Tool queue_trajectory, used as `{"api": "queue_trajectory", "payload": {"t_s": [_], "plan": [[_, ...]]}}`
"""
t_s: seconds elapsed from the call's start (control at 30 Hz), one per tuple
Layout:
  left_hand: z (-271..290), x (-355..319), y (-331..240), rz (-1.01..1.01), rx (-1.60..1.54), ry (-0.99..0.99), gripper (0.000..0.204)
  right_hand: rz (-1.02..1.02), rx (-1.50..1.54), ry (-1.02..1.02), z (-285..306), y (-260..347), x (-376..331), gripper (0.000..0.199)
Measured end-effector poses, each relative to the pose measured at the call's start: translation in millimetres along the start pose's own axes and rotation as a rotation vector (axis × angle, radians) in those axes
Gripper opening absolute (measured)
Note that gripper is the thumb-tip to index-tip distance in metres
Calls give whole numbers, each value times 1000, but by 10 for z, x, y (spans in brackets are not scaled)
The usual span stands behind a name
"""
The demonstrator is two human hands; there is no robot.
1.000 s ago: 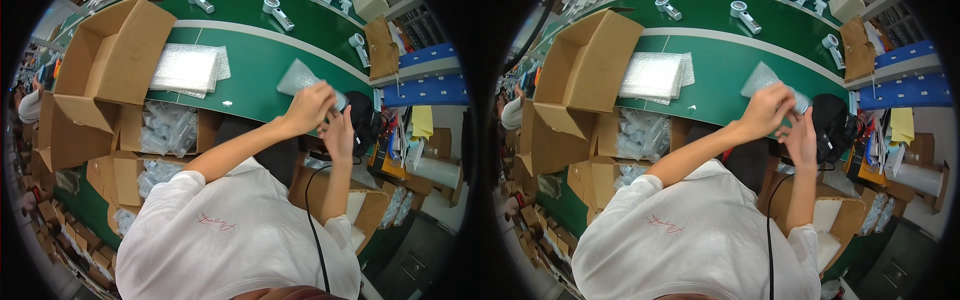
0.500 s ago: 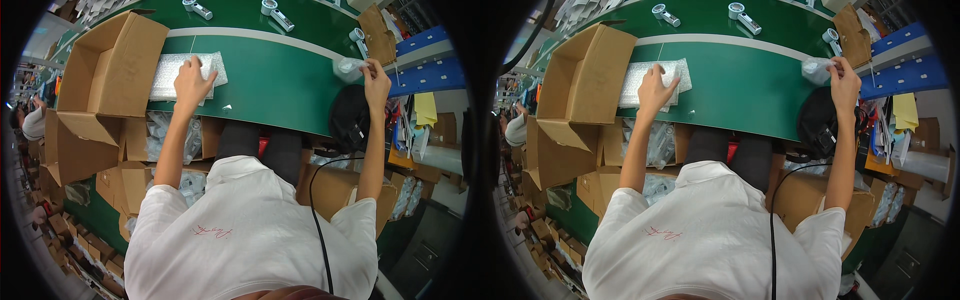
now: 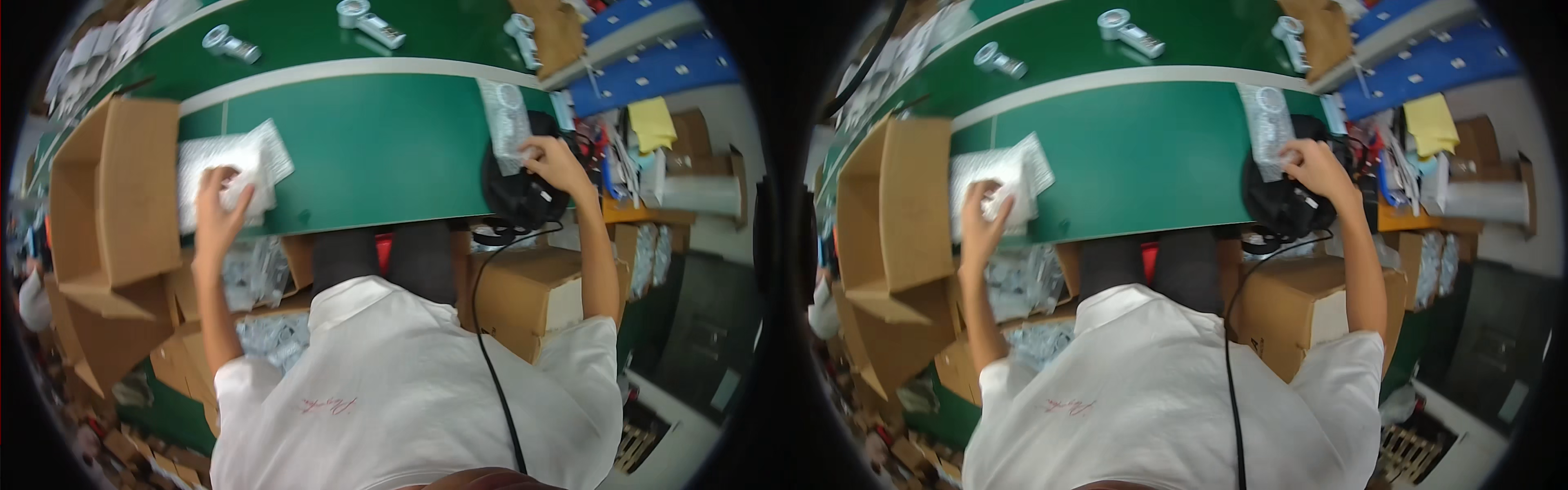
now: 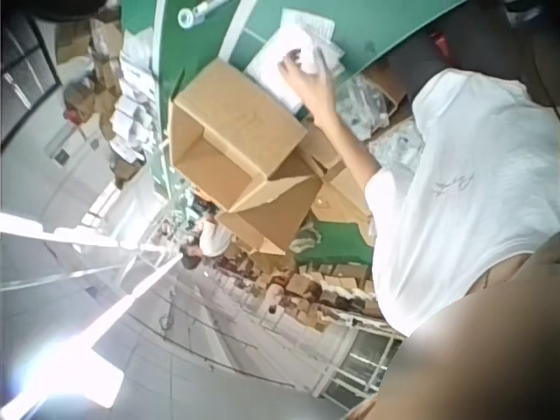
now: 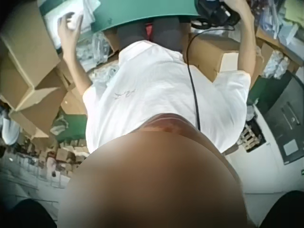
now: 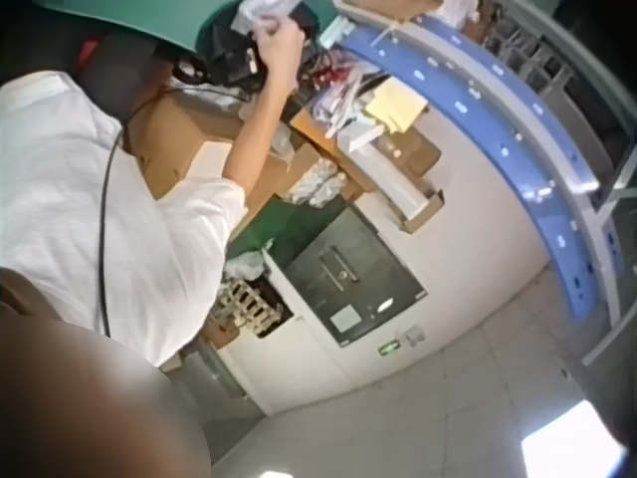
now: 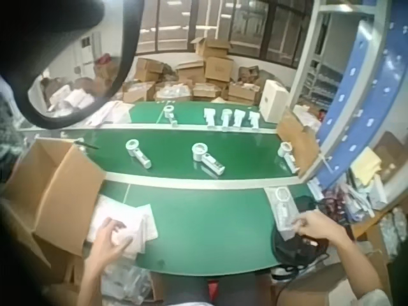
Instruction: Packing handheld electronic devices into protective plastic bags and bubble wrap sleeves before placing them into boxes.
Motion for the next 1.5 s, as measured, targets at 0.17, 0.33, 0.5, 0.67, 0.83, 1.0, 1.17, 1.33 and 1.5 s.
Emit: {"api": "queue_trajectory", "payload": {"t_s": [0.17, 0.33, 0.5, 0.67, 0.83, 1.0, 1.17, 1.33, 1.5], "plan": [[486, -72, -99, -133, 299, 174, 51, 114, 214, -373, 580, -245, 920, 23], [-86, -13, -46, 46, 364, -2, 48, -67, -398, -575, 392, -1468, 2065, 37], [-264, -13, 160, 53, 413, -259, 24, -229, -1013, -463, 161, -1484, 2705, 28], [-137, -15, 194, 139, 207, -169, 18, -288, -922, -532, 114, -1566, 2629, 22], [-42, -59, 138, 204, 126, -154, 14, -378, 749, -481, 358, -1274, 2128, 34], [-17, -36, -702, -71, -76, -204, 12, -89, 1250, -504, 199, -240, 738, 39], [-1058, -87, -1258, -290, -67, -21, 16, 132, 1206, -433, -362, 1002, -72, 38], [-2089, 1, -1099, -383, -72, 90, 24, 199, 964, -378, -1128, 1244, -390, 54], [-2038, 131, -1071, -161, -446, 325, 26, 350, 368, -553, -1676, 991, -264, 55]]}}
Point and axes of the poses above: each hand's wrist, its own x-axis towards the middle knuckle, its own z-axis out of the back of the hand, y = z × x, the point moved 1 cm from there along x, towards the middle knuckle, and after that the axes turned 6 degrees about z, right-handed, at the moved point
